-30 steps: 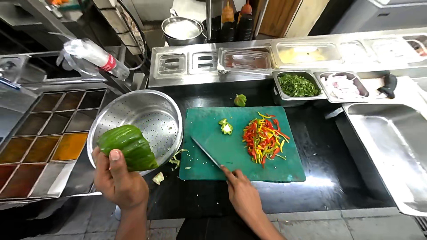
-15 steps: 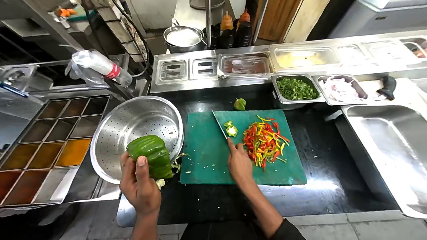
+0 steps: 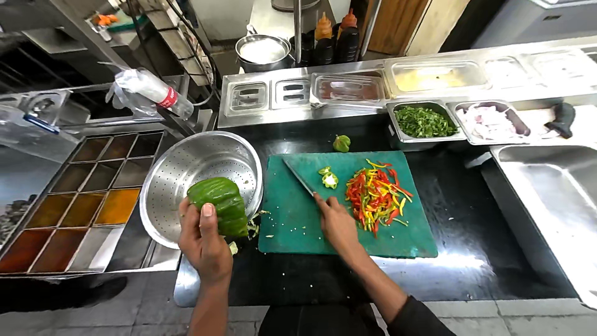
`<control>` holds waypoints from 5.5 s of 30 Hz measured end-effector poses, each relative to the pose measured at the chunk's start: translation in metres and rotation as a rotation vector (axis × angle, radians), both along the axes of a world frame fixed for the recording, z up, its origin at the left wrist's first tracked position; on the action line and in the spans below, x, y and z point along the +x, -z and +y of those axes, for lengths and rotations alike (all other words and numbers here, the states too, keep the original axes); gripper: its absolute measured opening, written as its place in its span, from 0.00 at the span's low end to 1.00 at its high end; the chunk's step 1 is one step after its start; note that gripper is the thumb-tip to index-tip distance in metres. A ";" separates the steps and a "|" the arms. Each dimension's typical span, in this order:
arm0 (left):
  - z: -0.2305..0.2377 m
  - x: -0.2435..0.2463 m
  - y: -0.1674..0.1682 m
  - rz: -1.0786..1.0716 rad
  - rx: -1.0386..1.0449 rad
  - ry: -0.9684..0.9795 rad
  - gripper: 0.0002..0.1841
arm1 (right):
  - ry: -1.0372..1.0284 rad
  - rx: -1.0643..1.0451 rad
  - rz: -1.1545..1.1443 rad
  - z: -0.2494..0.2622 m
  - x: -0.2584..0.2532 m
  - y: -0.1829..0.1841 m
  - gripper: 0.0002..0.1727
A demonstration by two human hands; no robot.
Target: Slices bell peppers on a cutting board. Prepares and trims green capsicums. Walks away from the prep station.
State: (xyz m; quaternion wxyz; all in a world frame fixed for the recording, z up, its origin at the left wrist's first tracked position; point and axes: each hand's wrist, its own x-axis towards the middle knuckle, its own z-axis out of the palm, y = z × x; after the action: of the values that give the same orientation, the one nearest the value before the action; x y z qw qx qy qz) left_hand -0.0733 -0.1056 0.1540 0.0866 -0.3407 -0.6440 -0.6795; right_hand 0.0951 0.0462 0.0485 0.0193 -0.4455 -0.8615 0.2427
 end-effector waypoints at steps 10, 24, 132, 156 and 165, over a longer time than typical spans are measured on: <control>-0.002 -0.010 -0.027 -0.150 -0.133 0.115 0.13 | -0.120 0.153 0.149 -0.076 0.104 0.008 0.32; 0.154 0.006 0.059 0.038 -1.046 0.248 0.19 | -0.012 0.061 0.168 -0.114 0.132 0.018 0.32; -0.125 -0.095 0.190 -0.050 -0.437 0.330 0.28 | 0.364 -0.133 0.073 -0.279 -0.041 -0.004 0.27; -0.033 -0.166 0.150 0.378 -0.758 1.033 0.31 | 0.859 0.181 0.238 -0.377 0.067 0.014 0.25; 0.005 -0.159 0.175 0.597 -0.933 1.078 0.38 | 1.104 0.097 -0.058 -0.364 0.018 0.031 0.27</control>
State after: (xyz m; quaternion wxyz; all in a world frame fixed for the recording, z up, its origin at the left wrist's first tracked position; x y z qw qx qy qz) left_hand -0.2323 -0.1007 -0.0207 -0.2387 -0.7772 -0.5583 -0.1652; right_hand 0.1128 -0.3182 0.0177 0.1402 -0.8361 -0.5104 0.1441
